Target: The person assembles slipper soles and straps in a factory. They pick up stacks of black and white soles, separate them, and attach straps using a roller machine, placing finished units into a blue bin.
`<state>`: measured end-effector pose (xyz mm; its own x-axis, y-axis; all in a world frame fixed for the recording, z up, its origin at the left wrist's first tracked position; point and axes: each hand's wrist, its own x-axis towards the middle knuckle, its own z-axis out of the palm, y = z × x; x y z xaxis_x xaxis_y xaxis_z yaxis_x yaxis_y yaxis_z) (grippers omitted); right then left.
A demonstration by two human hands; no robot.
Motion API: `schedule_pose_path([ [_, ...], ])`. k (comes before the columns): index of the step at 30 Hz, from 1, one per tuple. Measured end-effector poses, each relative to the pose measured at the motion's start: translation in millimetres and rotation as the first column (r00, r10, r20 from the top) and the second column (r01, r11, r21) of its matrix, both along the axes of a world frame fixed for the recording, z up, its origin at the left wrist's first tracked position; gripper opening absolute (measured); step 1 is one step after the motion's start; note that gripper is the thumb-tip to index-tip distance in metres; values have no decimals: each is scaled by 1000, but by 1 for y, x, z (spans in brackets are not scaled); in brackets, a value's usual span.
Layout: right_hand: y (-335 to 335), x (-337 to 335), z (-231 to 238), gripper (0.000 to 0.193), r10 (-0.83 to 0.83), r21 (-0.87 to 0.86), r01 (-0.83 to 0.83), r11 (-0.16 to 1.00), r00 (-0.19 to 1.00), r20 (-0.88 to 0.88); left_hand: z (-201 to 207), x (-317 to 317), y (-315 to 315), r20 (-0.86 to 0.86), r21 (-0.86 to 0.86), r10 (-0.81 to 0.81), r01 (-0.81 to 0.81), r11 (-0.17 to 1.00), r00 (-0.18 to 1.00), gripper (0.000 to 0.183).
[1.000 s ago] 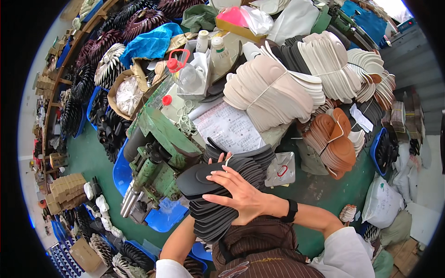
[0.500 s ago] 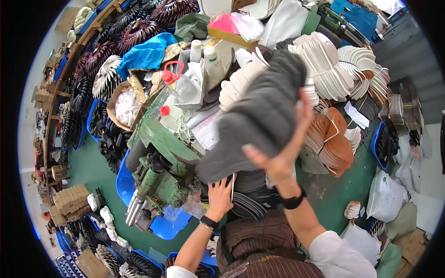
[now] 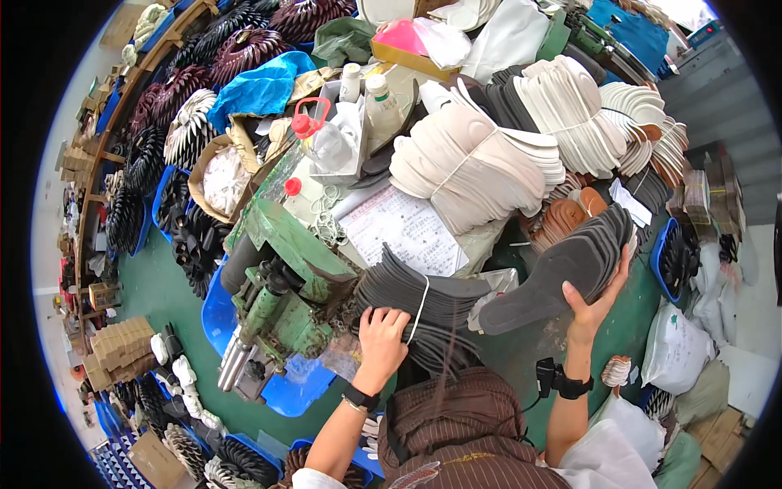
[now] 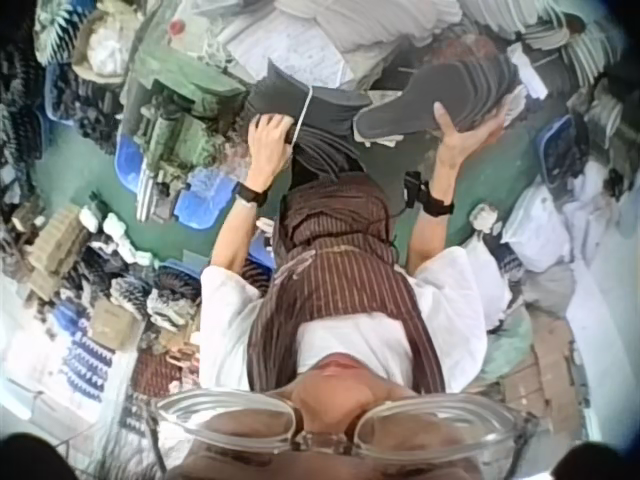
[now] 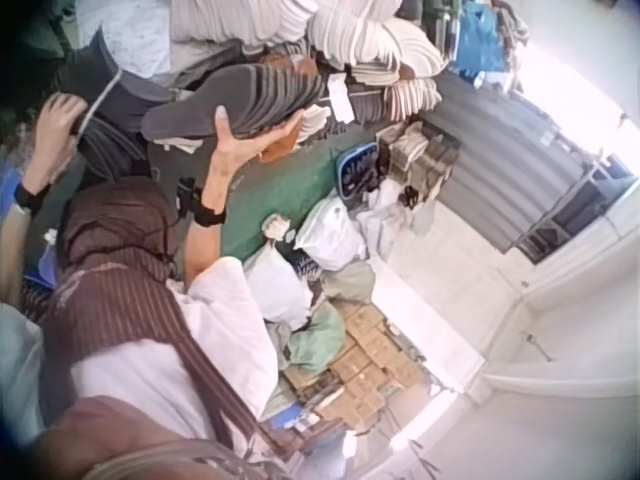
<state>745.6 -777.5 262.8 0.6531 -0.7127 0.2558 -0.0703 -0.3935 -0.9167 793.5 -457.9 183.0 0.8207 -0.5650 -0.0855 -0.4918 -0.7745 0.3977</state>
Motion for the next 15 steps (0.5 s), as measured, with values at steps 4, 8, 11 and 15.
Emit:
schedule_pose_path([
  [4,3,-2,10,115,-10,18,10,1000,1000,10,-7,18,-14,99,85,41,-49,995,994,42],
  [8,1,-10,11,115,-19,-66,18,998,1000,-18,-17,10,-13,130,167,55,-77,983,990,50],
  [11,3,-14,12,116,-14,-56,14,998,1000,-9,-10,-1,-7,122,168,61,-81,983,991,64],
  [15,11,-17,16,119,21,32,-22,999,1000,22,11,-14,1,89,152,86,-98,984,992,74],
])
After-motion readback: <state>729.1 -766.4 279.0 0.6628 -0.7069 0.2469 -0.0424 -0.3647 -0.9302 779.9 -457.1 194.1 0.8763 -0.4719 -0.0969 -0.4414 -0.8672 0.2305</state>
